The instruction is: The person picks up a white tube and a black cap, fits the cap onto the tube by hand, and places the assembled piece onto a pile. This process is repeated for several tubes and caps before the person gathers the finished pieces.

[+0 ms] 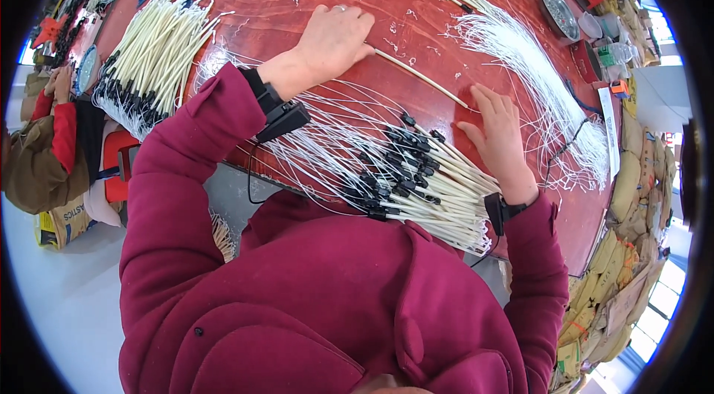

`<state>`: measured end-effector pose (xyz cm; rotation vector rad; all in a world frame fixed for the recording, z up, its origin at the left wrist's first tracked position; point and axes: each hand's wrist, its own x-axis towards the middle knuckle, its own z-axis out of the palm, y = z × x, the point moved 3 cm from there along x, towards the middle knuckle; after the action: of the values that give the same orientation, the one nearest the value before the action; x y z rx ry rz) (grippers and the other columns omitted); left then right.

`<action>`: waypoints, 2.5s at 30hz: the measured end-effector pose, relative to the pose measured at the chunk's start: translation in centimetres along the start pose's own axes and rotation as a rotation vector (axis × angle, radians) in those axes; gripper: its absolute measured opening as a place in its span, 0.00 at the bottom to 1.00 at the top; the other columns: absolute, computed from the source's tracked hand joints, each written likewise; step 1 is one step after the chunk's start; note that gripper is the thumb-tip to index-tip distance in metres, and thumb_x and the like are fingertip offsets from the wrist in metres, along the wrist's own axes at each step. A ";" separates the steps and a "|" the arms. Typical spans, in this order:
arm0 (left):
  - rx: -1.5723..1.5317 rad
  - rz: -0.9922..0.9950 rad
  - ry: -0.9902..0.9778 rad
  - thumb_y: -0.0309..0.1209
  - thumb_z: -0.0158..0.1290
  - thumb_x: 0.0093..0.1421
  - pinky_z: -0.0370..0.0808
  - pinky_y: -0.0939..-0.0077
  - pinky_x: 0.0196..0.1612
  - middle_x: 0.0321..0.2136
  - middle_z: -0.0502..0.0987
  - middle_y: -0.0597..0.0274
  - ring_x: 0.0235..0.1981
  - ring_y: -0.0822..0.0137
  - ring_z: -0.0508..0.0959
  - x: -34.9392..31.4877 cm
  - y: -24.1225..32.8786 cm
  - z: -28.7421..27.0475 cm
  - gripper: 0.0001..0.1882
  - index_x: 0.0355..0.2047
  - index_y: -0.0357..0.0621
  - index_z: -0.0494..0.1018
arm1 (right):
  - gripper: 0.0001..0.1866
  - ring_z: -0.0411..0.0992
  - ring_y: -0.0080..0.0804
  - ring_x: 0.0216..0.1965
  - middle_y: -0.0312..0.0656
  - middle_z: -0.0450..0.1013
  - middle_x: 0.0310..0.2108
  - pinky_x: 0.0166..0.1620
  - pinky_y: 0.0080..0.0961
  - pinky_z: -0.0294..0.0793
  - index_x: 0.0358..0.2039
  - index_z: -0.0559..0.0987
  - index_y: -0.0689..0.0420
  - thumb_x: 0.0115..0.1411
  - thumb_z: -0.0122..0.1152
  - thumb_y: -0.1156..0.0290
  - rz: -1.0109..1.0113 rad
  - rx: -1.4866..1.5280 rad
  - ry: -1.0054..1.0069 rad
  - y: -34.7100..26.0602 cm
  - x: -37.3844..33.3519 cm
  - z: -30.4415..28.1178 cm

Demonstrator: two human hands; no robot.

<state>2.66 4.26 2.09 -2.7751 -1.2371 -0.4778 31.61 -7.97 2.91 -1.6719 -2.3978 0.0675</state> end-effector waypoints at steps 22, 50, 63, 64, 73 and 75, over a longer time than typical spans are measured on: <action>-0.109 -0.544 0.158 0.45 0.54 0.64 0.72 0.72 0.34 0.25 0.79 0.56 0.28 0.66 0.79 -12.3 -24.7 -14.0 0.19 0.39 0.41 0.80 | 0.06 0.69 0.41 0.35 0.39 0.73 0.28 0.43 0.35 0.66 0.26 0.75 0.57 0.46 0.62 0.79 -0.111 0.227 0.051 -1.8 -6.6 -7.6; -0.307 0.384 -0.140 0.29 0.50 0.59 0.73 0.50 0.38 0.33 0.77 0.48 0.39 0.46 0.78 12.9 13.7 4.7 0.06 0.35 0.40 0.71 | 0.23 0.68 0.46 0.49 0.46 0.73 0.51 0.54 0.39 0.66 0.49 0.77 0.62 0.53 0.68 0.68 0.096 0.168 0.019 0.4 -9.0 -4.5; -0.200 0.113 -0.261 0.24 0.48 0.58 0.71 0.48 0.32 0.27 0.76 0.47 0.32 0.43 0.77 -0.7 3.3 1.6 0.03 0.32 0.39 0.66 | 0.34 0.64 0.49 0.57 0.48 0.65 0.63 0.61 0.41 0.63 0.60 0.69 0.67 0.58 0.64 0.61 0.110 -0.005 -0.026 1.3 -4.9 -1.5; -0.211 0.115 -0.243 0.25 0.49 0.58 0.71 0.49 0.32 0.26 0.76 0.47 0.32 0.42 0.77 -0.9 3.2 1.7 0.04 0.32 0.39 0.67 | 0.35 0.63 0.49 0.58 0.48 0.63 0.64 0.61 0.41 0.62 0.60 0.68 0.68 0.58 0.63 0.59 0.098 -0.026 -0.077 1.2 -4.9 -1.1; -0.888 -0.289 -0.423 0.30 0.58 0.58 0.71 0.67 0.27 0.20 0.74 0.58 0.21 0.61 0.75 -1.5 -1.4 1.1 0.08 0.31 0.38 0.74 | 0.41 0.60 0.50 0.61 0.48 0.60 0.67 0.64 0.42 0.59 0.61 0.66 0.70 0.60 0.56 0.46 -0.002 -0.061 -0.199 1.3 -5.6 -0.8; -1.078 -0.451 -0.492 0.31 0.59 0.58 0.70 0.70 0.26 0.19 0.73 0.61 0.20 0.66 0.74 -2.0 -2.8 1.2 0.09 0.31 0.38 0.75 | 0.42 0.60 0.50 0.61 0.49 0.59 0.67 0.64 0.42 0.59 0.61 0.66 0.70 0.60 0.55 0.45 -0.016 -0.060 -0.190 1.3 -5.6 -0.7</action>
<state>-0.32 4.94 0.20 -3.5920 -2.2943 -0.6592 34.84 -12.81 2.57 -1.7446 -2.5748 0.1602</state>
